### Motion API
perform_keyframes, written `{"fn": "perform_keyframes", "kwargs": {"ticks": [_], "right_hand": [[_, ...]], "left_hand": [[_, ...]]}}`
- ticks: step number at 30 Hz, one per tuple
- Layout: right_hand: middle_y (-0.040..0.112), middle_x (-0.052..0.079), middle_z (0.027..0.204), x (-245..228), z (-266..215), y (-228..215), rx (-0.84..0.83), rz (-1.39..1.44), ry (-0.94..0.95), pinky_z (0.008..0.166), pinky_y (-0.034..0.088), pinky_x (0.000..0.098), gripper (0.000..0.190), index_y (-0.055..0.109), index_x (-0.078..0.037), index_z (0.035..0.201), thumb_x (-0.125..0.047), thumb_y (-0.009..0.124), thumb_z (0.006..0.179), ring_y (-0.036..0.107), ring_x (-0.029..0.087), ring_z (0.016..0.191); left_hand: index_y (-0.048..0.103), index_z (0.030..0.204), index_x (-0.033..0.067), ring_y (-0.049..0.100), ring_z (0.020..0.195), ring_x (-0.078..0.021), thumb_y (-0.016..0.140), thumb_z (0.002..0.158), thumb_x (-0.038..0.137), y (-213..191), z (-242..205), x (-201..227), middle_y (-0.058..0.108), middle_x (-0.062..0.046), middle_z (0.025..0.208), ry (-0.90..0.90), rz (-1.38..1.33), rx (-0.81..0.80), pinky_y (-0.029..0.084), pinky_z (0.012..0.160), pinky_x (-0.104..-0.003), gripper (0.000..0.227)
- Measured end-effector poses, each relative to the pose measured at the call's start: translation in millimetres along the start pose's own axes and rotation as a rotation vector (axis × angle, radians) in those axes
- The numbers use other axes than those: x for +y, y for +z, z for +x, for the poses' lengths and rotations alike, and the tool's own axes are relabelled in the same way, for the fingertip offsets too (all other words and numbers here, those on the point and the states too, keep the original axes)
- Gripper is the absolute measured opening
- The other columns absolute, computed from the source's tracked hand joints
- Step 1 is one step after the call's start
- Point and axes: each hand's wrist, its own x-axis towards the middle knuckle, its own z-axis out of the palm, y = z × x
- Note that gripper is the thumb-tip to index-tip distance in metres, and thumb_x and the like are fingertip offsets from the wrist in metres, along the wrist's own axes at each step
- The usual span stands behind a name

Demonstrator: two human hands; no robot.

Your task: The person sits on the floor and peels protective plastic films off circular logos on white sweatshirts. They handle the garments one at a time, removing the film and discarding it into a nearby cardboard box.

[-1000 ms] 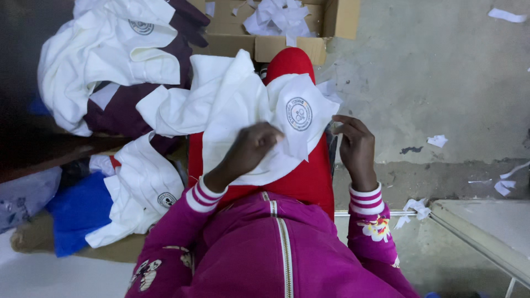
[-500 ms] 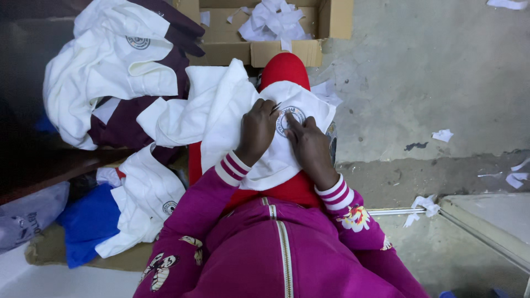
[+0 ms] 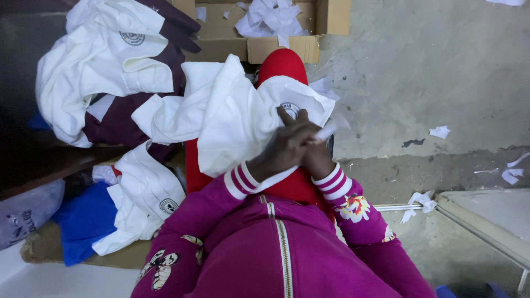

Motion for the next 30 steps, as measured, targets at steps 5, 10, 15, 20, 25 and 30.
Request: {"fn": "perform_keyframes", "kwargs": {"ticks": [5,10,15,20,25,30], "right_hand": [[0.06,0.013,0.108,66.2,66.3,94.2,-1.076,1.433,-0.637,0.084,0.058,0.0473,0.055,0.054,-0.033,0.156,-0.041,0.064,0.102,0.07,0.04,0.095],[0.048,0.016,0.114,96.1,55.3,77.1,-1.024,1.676,0.0,0.077,0.06,0.0365,0.071,0.049,0.004,0.146,-0.015,0.088,0.089,0.062,0.027,0.091],[0.054,0.016,0.113,104.8,59.0,95.1,-1.326,1.474,0.045,0.084,0.057,0.0437,0.083,0.044,0.008,0.142,-0.047,0.085,0.095,0.067,0.029,0.101],[0.054,0.004,0.067,86.8,42.2,128.1,-1.221,1.742,-0.046,0.059,0.041,0.0305,0.025,0.067,-0.003,0.087,-0.021,0.079,0.1,0.053,0.014,0.065],[0.056,0.004,0.059,119.0,61.9,69.9,-1.281,2.018,-0.075,0.06,0.044,0.0285,0.031,0.066,-0.005,0.078,-0.023,0.08,0.098,0.05,0.013,0.062],[0.05,0.02,0.154,129.2,102.1,91.0,-0.992,3.119,-0.002,0.114,0.055,0.0489,0.008,0.064,-0.014,0.105,-0.02,0.068,0.102,0.057,0.039,0.141]], "left_hand": [[0.055,0.087,0.0147,0.062,0.068,-0.0072,0.075,0.095,0.014,8.7,6.5,35.7,0.064,0.001,0.082,-0.276,-0.863,-0.041,0.05,0.055,-0.022,0.022],[0.056,0.101,0.0078,0.073,0.068,-0.02,0.059,0.107,0.023,-24.8,16.5,-65.3,0.068,-0.011,0.081,-0.67,-0.553,0.109,0.062,0.054,-0.032,0.017],[0.059,0.124,0.0076,0.076,0.103,-0.0478,0.078,0.093,0.036,-29.1,29.0,-33.7,0.078,-0.026,0.111,-0.689,0.283,-0.186,0.058,0.087,-0.064,0.047],[0.058,0.117,0.0109,0.078,0.093,-0.0457,0.082,0.089,0.038,-10.8,26.8,-46.2,0.078,-0.021,0.101,-0.587,0.466,-0.18,0.059,0.084,-0.062,0.045],[0.051,0.12,0.0142,0.078,0.097,-0.0417,0.068,0.096,0.02,-22.3,27.5,-30.4,0.078,-0.016,0.097,-0.611,0.441,-0.251,0.058,0.088,-0.058,0.03],[0.062,0.123,0.0029,0.073,0.077,-0.0353,0.076,0.095,0.02,-27.0,16.4,-70.4,0.073,-0.027,0.094,-0.64,-0.19,0.058,0.058,0.065,-0.049,0.035]]}}
